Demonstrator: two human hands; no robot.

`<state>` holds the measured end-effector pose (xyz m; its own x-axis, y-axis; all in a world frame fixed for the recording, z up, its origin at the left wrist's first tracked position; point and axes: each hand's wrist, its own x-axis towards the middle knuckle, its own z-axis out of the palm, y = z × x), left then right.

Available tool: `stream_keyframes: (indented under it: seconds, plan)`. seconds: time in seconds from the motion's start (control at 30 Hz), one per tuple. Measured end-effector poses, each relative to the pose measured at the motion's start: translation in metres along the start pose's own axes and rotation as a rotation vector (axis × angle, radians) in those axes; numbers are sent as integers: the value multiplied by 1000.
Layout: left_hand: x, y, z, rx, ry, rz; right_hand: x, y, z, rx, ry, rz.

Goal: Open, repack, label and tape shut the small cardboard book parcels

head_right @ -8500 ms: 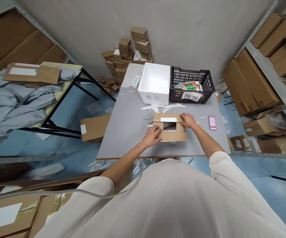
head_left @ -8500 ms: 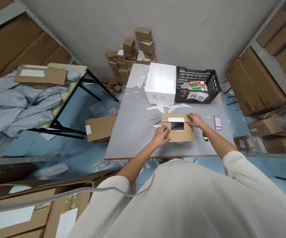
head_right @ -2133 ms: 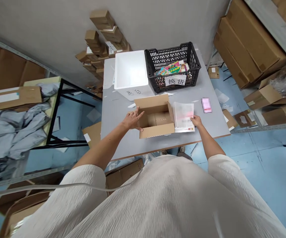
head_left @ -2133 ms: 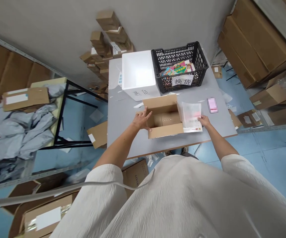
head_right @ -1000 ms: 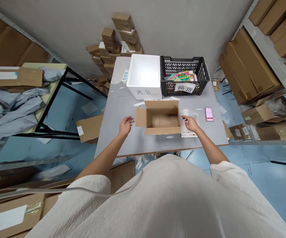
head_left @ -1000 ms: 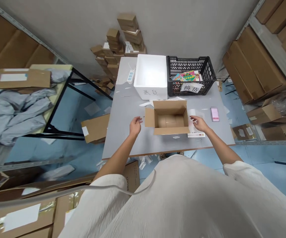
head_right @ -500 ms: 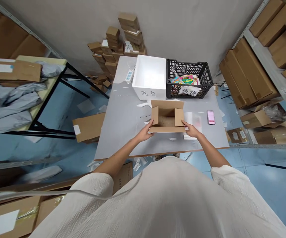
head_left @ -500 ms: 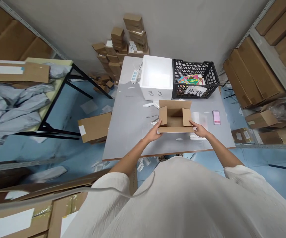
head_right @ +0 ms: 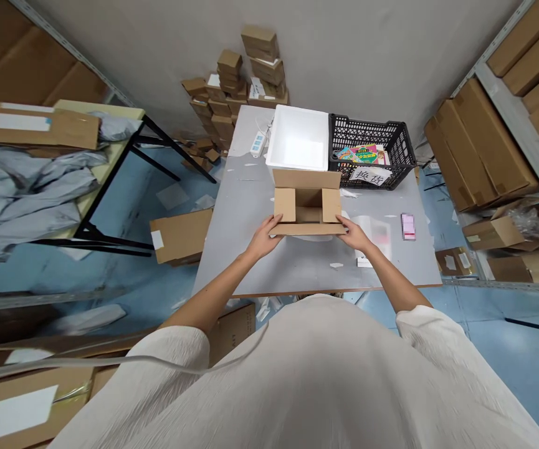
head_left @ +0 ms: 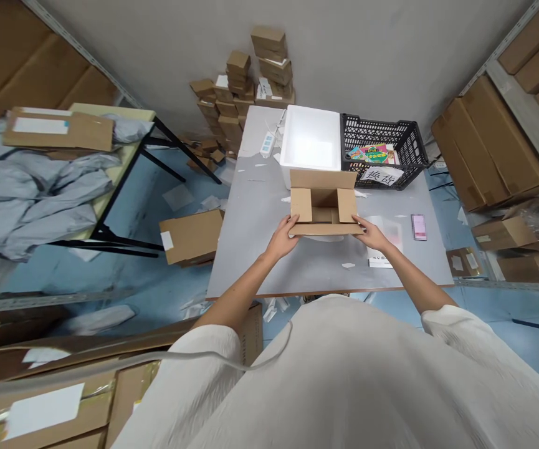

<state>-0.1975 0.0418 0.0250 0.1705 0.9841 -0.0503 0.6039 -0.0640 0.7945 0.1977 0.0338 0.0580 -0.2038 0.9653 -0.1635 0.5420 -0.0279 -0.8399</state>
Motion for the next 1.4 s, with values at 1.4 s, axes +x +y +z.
stream_keyframes:
  seconds: [1.4]
  plan:
    - [22,106,28,116,-222,424,15,5,2,59,153,92]
